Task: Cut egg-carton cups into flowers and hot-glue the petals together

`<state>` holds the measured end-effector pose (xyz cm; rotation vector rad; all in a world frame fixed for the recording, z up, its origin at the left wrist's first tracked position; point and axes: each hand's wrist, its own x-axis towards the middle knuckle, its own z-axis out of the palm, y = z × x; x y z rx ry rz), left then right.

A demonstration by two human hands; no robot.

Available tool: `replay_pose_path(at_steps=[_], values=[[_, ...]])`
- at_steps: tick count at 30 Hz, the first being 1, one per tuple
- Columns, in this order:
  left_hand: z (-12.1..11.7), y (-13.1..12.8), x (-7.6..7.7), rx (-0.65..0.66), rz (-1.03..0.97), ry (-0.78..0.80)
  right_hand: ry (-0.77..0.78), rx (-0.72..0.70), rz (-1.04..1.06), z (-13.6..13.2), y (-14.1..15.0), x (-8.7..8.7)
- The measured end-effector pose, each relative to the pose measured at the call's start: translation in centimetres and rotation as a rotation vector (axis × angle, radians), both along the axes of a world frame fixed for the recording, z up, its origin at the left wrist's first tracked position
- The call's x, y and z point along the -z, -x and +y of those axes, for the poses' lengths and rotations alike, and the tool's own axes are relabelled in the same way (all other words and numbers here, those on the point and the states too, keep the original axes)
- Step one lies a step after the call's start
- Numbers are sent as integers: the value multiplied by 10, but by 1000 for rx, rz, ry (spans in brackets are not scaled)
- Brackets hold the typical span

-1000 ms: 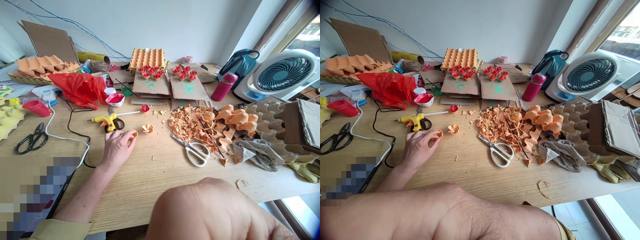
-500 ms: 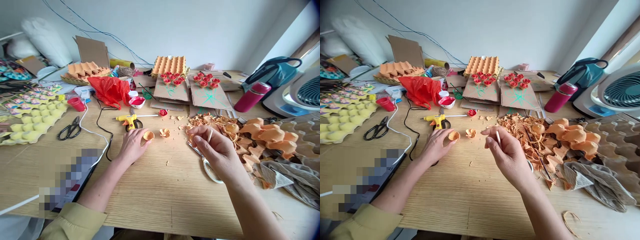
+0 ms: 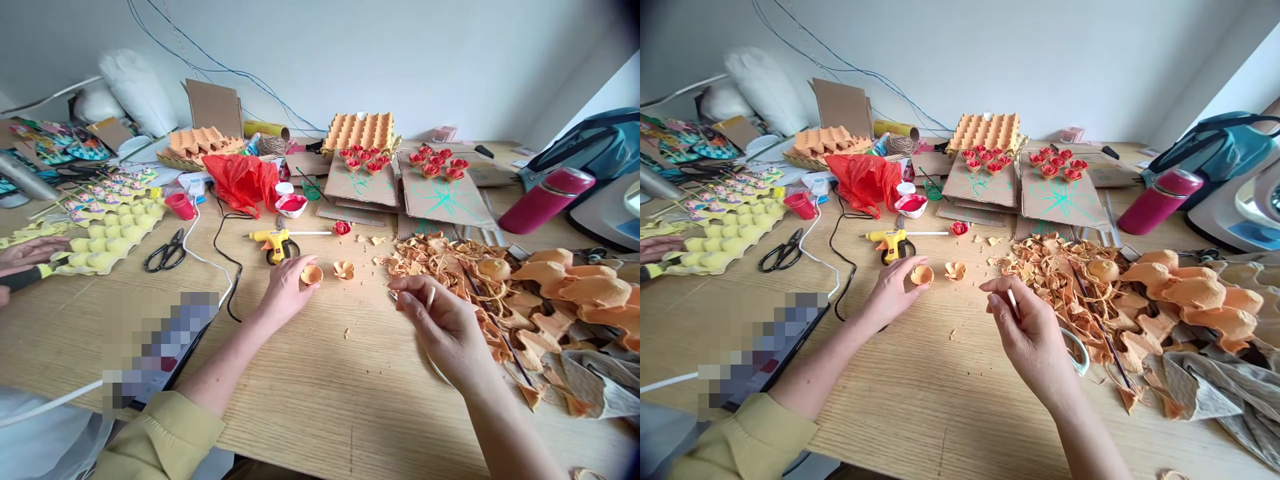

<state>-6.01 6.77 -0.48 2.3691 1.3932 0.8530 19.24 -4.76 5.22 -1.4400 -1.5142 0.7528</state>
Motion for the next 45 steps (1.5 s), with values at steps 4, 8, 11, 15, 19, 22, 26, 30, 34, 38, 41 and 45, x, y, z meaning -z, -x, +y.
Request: replay_pose_path(at_steps=[4,8,11,15,19,22,26,30,34,38,41,45], values=[[0,0,-2,4,-118,54,-31,-3,-45,-1,3,1],[0,1,-7,-20,-176,113,-37,9,-87,-2,5,0],[0,3,-11,-35,-236,115,-83,-4,-120,-3,5,-2],[2,7,-22,-79,-387,144,-176,-60,-144,-4,6,-4],[-5,3,-37,24,-657,366,-118,-58,-252,-3,4,-8],[-20,-13,-41,155,-714,490,-95,-78,-402,0,1,-14],[-44,-43,-34,332,-433,289,-79,-110,-446,7,-5,-8],[-58,-62,-18,508,-208,155,-56,-79,-404,7,-7,9],[-60,-61,-6,462,-213,147,-81,-74,-438,4,-8,18],[-55,-53,-2,355,-278,176,-72,-82,-423,3,-8,19],[-53,-51,0,361,-257,169,-51,-111,-417,2,-4,21],[-53,-50,3,388,-226,168,-23,-106,-460,2,1,26]])
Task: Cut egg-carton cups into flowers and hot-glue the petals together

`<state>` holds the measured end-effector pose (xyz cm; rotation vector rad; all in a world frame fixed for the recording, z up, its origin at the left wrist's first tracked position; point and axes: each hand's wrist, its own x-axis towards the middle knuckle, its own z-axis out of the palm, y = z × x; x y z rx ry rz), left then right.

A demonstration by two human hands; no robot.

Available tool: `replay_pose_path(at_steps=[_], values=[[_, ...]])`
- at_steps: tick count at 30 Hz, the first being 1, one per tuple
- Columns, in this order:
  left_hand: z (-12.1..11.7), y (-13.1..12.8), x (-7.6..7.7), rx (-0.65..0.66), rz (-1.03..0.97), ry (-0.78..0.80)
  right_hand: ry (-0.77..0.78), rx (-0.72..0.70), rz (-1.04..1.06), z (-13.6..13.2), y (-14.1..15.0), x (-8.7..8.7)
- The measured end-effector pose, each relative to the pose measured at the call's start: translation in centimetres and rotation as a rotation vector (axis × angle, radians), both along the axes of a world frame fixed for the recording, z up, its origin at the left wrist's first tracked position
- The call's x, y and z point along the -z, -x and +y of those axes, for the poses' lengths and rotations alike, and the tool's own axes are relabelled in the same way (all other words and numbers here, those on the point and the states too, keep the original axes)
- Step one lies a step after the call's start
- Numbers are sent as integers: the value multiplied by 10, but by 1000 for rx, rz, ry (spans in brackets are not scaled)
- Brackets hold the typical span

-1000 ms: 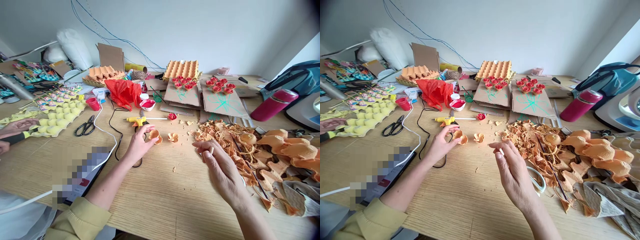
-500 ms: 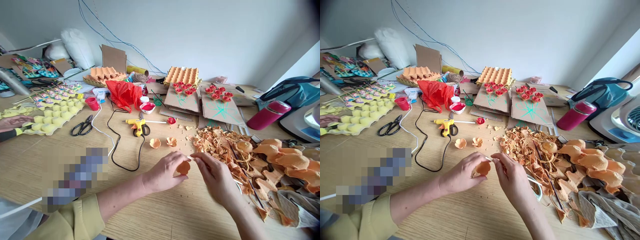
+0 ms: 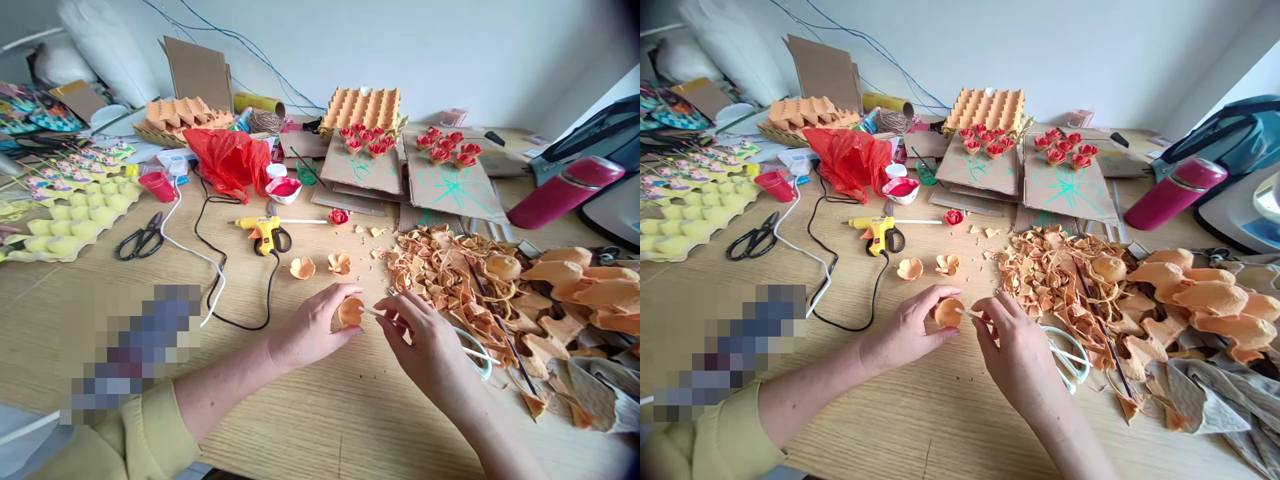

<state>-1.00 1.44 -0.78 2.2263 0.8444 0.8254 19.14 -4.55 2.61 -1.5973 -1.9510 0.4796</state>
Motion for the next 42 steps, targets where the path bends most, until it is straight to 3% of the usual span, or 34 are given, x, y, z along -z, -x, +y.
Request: replay_pose_path(at_steps=[7,15,25,30,39,42], values=[[-1,-1,1,67,57,-52,2,-10,-46,0,1,4],[-5,0,0,96,33,132,-54,-54,-85,1,0,15],[-6,-1,4,148,7,195,-80,-88,-89,1,-1,24],[-5,-3,5,76,-42,270,-101,-74,-76,0,-2,26],[-11,-6,3,30,-72,140,-127,-82,-61,2,3,32],[-11,-5,1,29,-79,226,-122,-91,-61,2,5,32]])
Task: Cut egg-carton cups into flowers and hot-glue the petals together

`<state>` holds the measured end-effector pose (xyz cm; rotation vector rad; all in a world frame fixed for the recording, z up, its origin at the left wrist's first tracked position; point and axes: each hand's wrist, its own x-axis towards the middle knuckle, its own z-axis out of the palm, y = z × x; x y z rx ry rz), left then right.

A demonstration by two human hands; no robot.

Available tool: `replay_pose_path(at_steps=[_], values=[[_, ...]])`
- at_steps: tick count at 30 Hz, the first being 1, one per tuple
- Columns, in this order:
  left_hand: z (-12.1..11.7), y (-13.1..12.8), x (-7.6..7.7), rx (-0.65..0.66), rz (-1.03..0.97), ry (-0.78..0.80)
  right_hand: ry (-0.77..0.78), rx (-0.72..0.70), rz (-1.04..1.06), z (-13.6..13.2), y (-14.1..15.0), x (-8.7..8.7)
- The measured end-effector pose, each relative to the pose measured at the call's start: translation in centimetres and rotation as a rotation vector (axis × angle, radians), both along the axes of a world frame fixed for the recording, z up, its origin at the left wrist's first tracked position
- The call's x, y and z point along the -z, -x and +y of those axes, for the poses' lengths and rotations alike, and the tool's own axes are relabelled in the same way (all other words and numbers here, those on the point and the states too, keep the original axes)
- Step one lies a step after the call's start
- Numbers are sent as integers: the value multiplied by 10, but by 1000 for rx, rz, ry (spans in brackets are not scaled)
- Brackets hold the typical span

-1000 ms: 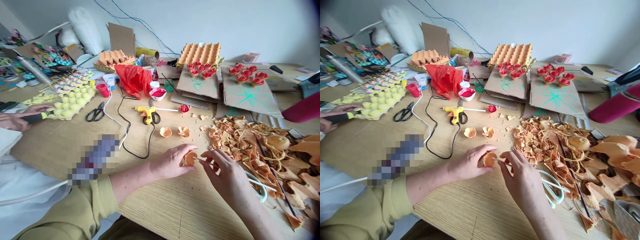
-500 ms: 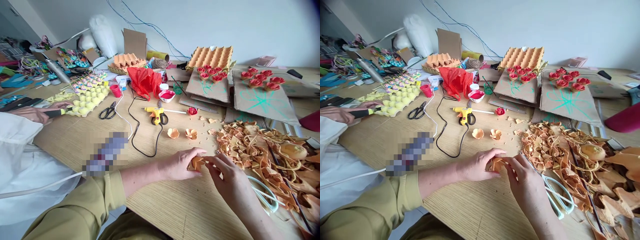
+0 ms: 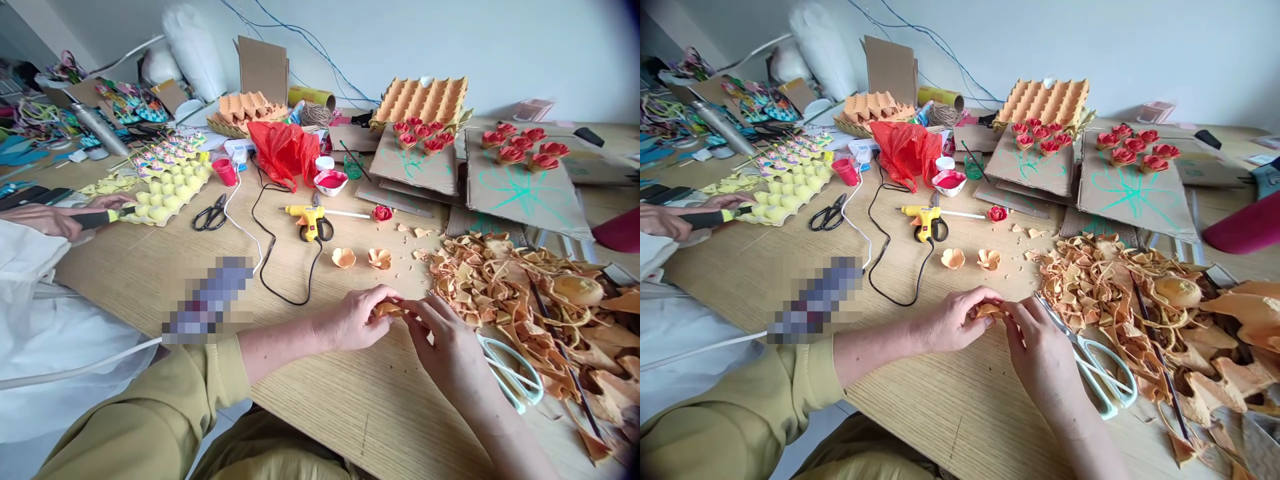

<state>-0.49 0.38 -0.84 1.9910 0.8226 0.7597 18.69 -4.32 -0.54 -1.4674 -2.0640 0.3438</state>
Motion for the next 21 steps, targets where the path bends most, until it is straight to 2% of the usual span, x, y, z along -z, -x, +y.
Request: replay_pose_path(at_steps=[7,11,15,21], values=[[0,0,-7,-22,-60,372,52,-8,17,0,4,-6],[-1,0,-8,-11,-126,492,60,1,7,-1,6,-8],[-3,0,-10,-8,-74,431,61,-3,13,-2,8,-9],[-6,-1,-6,-52,54,116,56,-4,12,-4,9,-10]])
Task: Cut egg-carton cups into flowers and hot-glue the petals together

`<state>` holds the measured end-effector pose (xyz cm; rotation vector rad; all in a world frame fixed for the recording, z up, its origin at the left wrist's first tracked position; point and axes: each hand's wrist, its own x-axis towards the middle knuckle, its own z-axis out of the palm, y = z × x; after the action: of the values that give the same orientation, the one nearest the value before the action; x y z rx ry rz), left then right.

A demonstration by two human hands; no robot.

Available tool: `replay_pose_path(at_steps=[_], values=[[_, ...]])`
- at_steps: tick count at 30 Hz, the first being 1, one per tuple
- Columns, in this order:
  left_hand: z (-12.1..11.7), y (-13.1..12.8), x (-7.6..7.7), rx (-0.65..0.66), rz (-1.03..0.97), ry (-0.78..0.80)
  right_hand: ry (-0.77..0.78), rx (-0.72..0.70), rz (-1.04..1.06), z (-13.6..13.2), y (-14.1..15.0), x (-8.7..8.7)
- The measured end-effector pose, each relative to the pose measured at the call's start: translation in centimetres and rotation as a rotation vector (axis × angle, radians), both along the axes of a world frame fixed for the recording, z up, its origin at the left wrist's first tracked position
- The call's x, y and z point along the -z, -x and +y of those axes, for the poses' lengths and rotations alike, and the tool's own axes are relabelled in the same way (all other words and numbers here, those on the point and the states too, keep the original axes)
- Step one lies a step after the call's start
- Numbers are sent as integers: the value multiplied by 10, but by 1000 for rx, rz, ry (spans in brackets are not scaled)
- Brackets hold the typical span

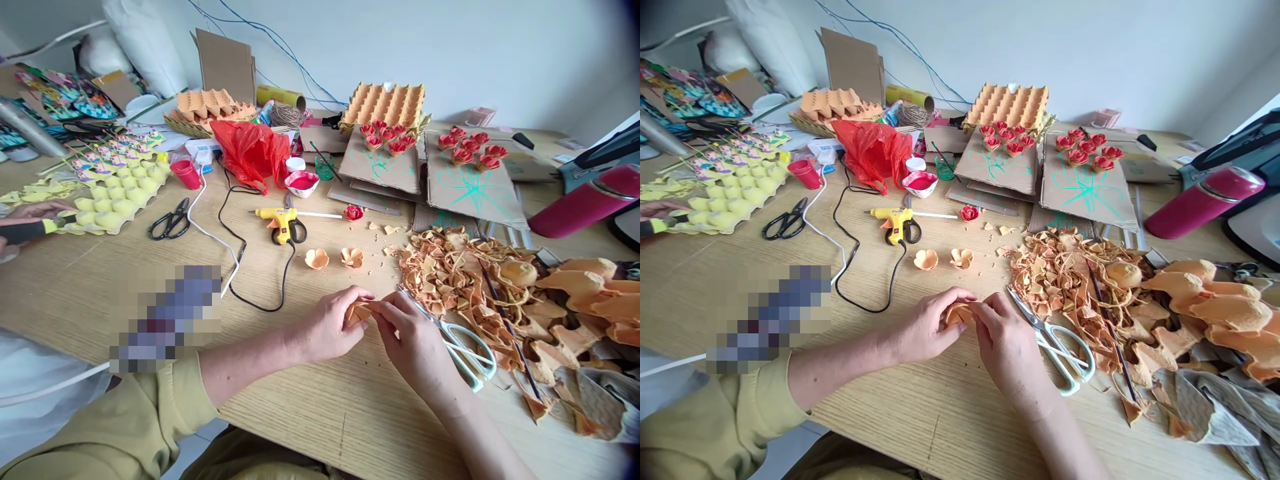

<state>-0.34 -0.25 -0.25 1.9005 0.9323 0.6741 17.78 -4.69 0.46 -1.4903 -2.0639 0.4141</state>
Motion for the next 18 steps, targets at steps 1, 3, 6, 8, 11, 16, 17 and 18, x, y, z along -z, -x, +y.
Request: replay_pose_path(at_steps=[1,3,6,8,11,16,17,18], values=[[0,0,1,-12,4,-29,1,2,1,0,0,0],[0,0,3,-24,5,-46,8,5,8,0,1,-1],[0,0,3,-31,6,-39,16,11,40,0,1,-1],[-1,0,2,-40,20,-53,19,11,55,0,2,-1],[-2,-1,1,-59,42,-114,15,8,46,-1,3,-2],[-2,0,3,-44,28,-177,-20,20,26,-1,5,-3],[-1,0,4,-44,28,-164,-23,26,24,-1,5,-3],[0,1,4,-45,28,-147,-25,30,23,-1,6,-3]])
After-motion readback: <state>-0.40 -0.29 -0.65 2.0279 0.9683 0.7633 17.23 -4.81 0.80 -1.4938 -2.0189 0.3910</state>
